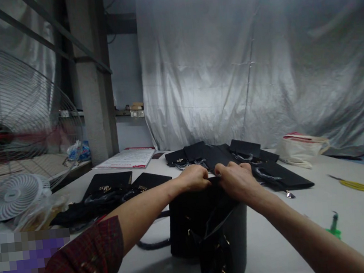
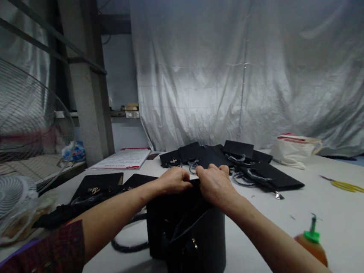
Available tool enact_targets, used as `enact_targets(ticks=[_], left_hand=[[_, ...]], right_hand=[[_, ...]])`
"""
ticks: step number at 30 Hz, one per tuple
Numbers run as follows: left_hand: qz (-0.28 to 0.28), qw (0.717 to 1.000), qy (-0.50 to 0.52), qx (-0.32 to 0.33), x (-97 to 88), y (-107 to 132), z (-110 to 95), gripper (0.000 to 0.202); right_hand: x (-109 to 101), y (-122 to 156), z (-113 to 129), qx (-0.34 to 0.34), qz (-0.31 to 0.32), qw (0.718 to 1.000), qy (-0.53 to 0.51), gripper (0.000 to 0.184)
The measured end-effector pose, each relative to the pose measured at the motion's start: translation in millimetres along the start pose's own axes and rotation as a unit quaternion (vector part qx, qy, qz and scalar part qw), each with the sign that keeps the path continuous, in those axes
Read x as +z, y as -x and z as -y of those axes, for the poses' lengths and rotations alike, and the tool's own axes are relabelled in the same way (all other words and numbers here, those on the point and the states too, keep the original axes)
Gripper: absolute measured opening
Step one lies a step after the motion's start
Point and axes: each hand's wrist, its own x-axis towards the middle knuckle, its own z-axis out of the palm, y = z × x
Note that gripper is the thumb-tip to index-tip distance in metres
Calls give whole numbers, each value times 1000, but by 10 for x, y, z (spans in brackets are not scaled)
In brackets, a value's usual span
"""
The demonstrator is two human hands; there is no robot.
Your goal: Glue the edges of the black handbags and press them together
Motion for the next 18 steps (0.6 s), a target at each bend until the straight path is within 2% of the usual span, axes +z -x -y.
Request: enact_targets(ticks=[4,9,18], left_hand=[[3,1000,0,9,12,40,-26,21],[-2,1000,-22,5,46,-14,-12,24],[25,997,58,37,46,-27,49,30]], right_hand=[[-8,43,-89,8,2,1000,2,23],[4,19,-84,17,-3,1000,10,16],[8,-6,-25,21,-13,1000,16,16]])
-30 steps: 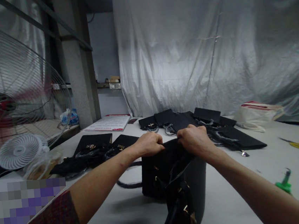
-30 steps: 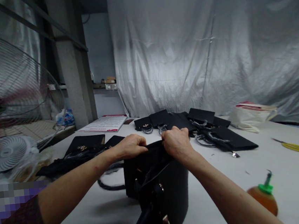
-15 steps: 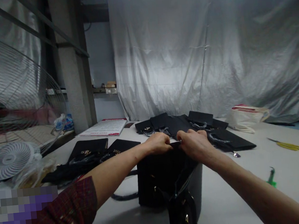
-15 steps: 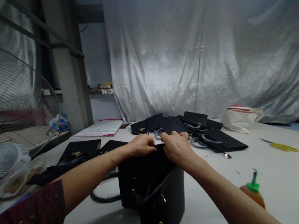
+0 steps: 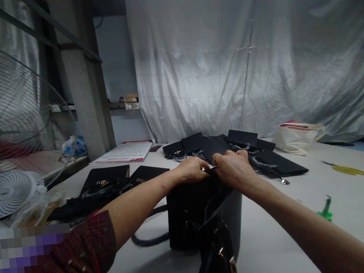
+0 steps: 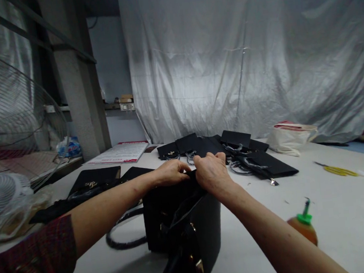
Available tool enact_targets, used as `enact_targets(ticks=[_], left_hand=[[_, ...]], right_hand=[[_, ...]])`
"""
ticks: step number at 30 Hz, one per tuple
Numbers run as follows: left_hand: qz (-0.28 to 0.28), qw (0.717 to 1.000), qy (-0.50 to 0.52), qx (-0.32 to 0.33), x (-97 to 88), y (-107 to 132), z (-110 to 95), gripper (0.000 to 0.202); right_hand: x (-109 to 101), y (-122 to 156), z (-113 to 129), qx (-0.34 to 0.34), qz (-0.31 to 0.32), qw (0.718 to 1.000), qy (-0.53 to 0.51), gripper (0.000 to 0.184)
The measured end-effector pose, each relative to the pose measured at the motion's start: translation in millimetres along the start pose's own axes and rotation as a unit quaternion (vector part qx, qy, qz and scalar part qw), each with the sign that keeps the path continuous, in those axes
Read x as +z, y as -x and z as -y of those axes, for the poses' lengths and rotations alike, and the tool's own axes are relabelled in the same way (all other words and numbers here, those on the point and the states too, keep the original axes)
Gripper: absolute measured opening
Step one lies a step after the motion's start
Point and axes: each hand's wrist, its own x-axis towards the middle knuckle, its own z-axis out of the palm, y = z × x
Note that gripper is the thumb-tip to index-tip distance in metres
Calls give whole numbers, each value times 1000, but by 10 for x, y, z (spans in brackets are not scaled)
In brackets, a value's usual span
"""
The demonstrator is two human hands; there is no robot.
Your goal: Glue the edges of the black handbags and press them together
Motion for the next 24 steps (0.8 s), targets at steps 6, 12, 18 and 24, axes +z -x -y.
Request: enact_targets(ticks=[6,12,18,24], left_hand=[[53,991,117,25,-10,-107,63,19],[5,996,78,-43,1,-157,-52,21],[-97,979,19,-180,-225,151,126,13],[-152,939,-36,-307,-162,370,496,16]], right_hand=[[-16,10,27,-10,0,1000,-19,17],[-44,10,-25,-12,-15,997,-71,13],[31,211,-332,31,-121,951,-283,16],[326,566,-326,68,-79,902,-418,33]])
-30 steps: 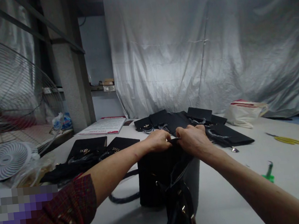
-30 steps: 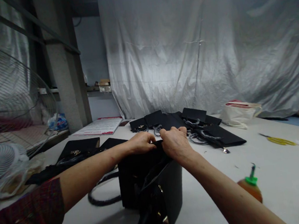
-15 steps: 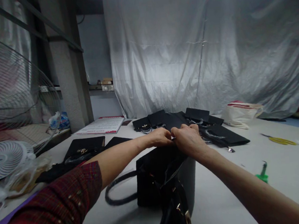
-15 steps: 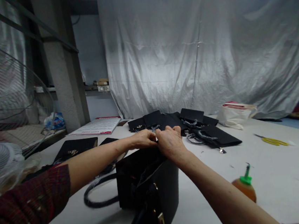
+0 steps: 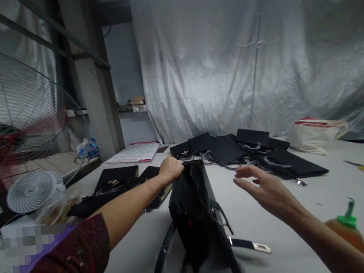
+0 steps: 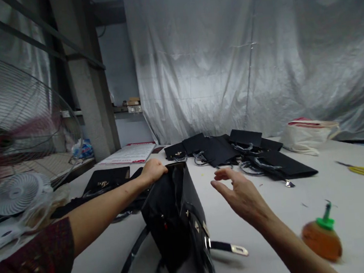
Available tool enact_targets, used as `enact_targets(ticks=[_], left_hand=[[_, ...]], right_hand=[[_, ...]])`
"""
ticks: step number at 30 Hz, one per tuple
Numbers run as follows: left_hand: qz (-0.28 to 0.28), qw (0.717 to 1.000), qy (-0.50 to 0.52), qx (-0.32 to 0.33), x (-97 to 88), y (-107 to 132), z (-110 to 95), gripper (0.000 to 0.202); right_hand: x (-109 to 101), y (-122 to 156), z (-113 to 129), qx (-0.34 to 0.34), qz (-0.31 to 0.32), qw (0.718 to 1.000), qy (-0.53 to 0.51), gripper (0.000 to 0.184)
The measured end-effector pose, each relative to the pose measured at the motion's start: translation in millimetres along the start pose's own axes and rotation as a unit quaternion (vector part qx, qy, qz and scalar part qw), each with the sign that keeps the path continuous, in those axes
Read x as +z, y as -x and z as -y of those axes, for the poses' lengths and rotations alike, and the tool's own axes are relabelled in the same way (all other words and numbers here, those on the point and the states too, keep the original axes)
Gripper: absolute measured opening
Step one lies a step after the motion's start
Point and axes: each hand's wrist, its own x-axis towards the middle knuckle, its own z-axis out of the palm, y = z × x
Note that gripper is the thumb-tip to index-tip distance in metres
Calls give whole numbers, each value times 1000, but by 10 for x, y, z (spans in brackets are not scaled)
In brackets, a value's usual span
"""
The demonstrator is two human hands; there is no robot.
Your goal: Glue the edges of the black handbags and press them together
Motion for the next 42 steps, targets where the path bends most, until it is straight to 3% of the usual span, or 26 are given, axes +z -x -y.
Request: enact_targets(ticks=[4,8,10,12,14,16,18,22,27,33,39,42], left_hand=[[6,1000,-12,-13,87,5,9,19],[17,1000,-12,1,112,45,-100,20],[-4,1000,-6,24,107,76,-147,29],[-50,993,-11,108,90,98,-181,45],[-82,967,-33,239,67,95,-209,58],[-63,934,-57,348,53,61,-239,61],[-23,917,-71,391,60,7,-275,57],[3,917,-84,391,118,-83,-351,45],[-41,916,-24,399,157,-69,-402,31],[-33,917,-20,397,200,-77,-382,27],[-11,937,-21,349,244,-170,-370,9],[6,945,0,328,260,-225,-394,8]], right_hand=[[130,284,69,43,0,995,-91,49],[291,567,234,-3,4,996,-89,62],[380,647,251,-33,-15,998,-56,69],[438,655,200,-36,-34,998,-39,67],[447,606,105,-4,-30,998,-50,59],[417,529,2,33,-9,997,-73,52],[378,456,-89,47,2,995,-89,47],[329,348,-247,56,-3,993,-102,44],[261,221,-452,87,-22,985,-151,45],[228,75,-634,73,-7,973,-217,49],[209,23,-631,37,19,984,-174,32],[165,39,-581,20,29,984,-174,35]])
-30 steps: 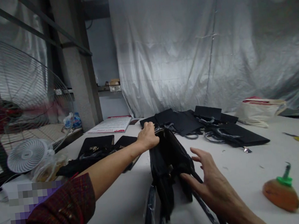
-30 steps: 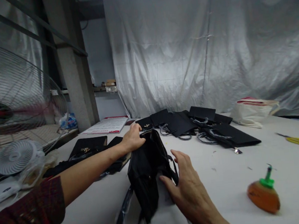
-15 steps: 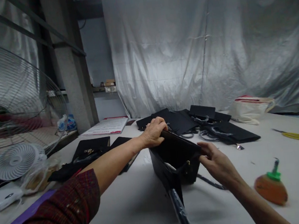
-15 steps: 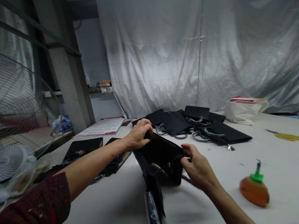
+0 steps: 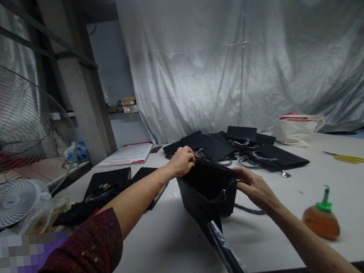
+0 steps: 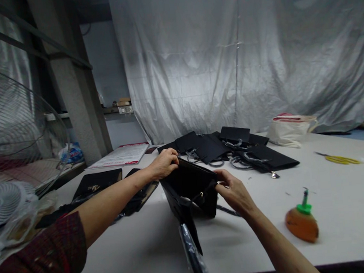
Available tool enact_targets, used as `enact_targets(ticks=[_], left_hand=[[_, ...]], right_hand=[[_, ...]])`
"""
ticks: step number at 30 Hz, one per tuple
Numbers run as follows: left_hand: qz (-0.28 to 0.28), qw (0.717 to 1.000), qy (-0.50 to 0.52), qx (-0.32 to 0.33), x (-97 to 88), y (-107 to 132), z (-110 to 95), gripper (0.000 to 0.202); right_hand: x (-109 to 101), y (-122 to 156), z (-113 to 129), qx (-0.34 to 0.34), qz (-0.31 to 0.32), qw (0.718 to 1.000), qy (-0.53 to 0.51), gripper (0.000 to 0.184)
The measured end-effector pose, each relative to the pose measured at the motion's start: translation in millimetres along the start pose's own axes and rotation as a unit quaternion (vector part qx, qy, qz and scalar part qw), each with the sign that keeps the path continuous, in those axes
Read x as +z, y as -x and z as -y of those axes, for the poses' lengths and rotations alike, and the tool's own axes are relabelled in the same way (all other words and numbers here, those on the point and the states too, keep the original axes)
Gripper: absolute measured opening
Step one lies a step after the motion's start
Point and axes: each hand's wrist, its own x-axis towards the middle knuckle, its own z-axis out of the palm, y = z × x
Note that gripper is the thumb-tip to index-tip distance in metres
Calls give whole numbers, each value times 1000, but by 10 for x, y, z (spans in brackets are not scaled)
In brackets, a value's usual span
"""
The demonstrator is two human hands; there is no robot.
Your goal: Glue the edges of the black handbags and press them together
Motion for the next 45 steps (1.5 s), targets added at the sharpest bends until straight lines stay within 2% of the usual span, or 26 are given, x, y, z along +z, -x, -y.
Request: enact_targets(ticks=[4,10,18,27,34,40,45], left_hand=[[-5,1000,20,-21,34,-68,7,10],[-19,999,20,-40,64,-111,72,6],[-32,998,36,-48,34,-109,104,5],[-26,996,27,-84,75,-128,101,11],[-32,994,-6,-109,49,-122,36,10],[-32,990,-29,-136,49,-126,6,10],[-42,988,-42,-146,73,-119,26,11]], right_hand=[[-20,1,57,-35,0,999,-38,46],[74,-178,35,-15,-34,998,42,43],[32,-425,-74,52,-31,996,-66,43],[-8,-590,-166,85,-45,991,-91,39],[33,-643,-66,111,-62,990,-59,27],[96,-664,-32,91,-90,991,29,15],[110,-720,54,58,-53,991,105,23]])
